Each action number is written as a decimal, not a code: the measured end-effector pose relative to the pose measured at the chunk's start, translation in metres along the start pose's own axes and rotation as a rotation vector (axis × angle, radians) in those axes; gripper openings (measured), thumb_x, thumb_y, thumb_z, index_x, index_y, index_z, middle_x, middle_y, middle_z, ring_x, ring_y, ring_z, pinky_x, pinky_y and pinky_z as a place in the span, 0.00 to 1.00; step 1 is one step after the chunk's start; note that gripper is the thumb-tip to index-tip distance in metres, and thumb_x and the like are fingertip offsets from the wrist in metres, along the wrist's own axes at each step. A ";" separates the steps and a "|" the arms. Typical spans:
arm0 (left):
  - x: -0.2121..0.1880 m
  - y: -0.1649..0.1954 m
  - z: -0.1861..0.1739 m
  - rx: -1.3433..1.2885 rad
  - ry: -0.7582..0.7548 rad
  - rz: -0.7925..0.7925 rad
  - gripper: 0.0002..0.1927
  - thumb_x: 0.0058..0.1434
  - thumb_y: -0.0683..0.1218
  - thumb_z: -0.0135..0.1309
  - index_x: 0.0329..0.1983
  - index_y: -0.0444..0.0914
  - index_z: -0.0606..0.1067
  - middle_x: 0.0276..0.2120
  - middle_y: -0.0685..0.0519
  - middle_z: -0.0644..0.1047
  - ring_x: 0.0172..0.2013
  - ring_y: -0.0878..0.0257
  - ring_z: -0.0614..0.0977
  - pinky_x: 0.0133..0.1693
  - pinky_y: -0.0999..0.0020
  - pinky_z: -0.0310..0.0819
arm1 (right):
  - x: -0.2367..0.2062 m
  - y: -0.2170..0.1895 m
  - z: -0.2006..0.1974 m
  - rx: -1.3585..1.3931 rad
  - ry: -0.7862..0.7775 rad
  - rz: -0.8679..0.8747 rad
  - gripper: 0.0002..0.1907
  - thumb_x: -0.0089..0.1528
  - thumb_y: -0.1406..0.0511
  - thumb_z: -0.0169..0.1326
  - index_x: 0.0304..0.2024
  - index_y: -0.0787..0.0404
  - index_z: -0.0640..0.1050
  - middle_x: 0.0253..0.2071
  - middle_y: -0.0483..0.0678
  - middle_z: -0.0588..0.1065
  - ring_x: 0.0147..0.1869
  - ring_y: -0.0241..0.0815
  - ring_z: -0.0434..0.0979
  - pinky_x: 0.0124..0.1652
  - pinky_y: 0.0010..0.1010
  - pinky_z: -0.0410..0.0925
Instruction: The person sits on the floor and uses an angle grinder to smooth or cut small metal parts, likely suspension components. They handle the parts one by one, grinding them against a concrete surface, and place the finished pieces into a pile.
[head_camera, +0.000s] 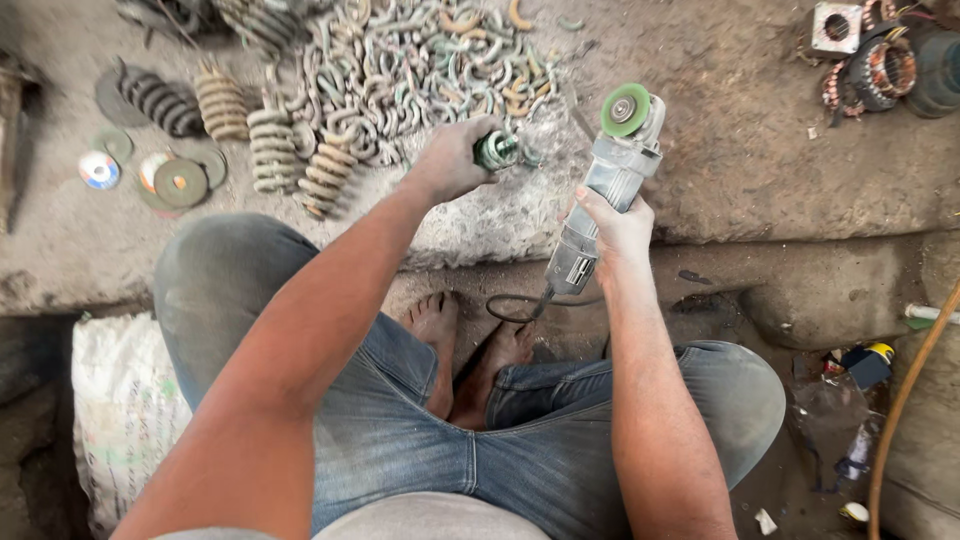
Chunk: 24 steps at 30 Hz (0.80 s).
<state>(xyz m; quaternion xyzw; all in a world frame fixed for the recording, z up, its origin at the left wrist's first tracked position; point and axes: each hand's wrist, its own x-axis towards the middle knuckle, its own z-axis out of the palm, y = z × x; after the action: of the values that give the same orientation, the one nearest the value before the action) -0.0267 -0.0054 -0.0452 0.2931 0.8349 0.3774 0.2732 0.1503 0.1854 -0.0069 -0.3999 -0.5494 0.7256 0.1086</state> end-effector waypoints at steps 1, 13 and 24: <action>0.003 -0.007 0.007 0.003 0.049 0.094 0.26 0.49 0.46 0.74 0.52 0.47 0.79 0.45 0.52 0.81 0.48 0.56 0.81 0.56 0.59 0.75 | -0.001 0.001 0.000 -0.049 -0.006 -0.017 0.21 0.55 0.72 0.67 0.48 0.71 0.76 0.36 0.52 0.80 0.33 0.45 0.82 0.32 0.36 0.76; 0.017 -0.044 0.017 -0.117 -0.060 -0.104 0.24 0.54 0.45 0.70 0.54 0.50 0.77 0.46 0.54 0.82 0.47 0.62 0.83 0.58 0.59 0.75 | -0.003 0.034 0.011 -0.595 -0.132 -0.043 0.26 0.50 0.66 0.71 0.48 0.67 0.78 0.41 0.47 0.81 0.42 0.36 0.81 0.43 0.29 0.75; 0.023 -0.063 0.011 -0.162 -0.083 -0.080 0.24 0.55 0.41 0.68 0.54 0.42 0.73 0.45 0.50 0.80 0.46 0.60 0.82 0.55 0.59 0.77 | -0.002 0.032 0.030 -0.654 -0.123 0.046 0.26 0.50 0.65 0.69 0.48 0.67 0.77 0.41 0.49 0.81 0.41 0.38 0.83 0.43 0.31 0.77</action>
<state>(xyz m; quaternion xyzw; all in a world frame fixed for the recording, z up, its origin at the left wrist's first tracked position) -0.0531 -0.0184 -0.1065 0.2520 0.8006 0.4201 0.3450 0.1395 0.1516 -0.0321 -0.3816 -0.7494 0.5358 -0.0753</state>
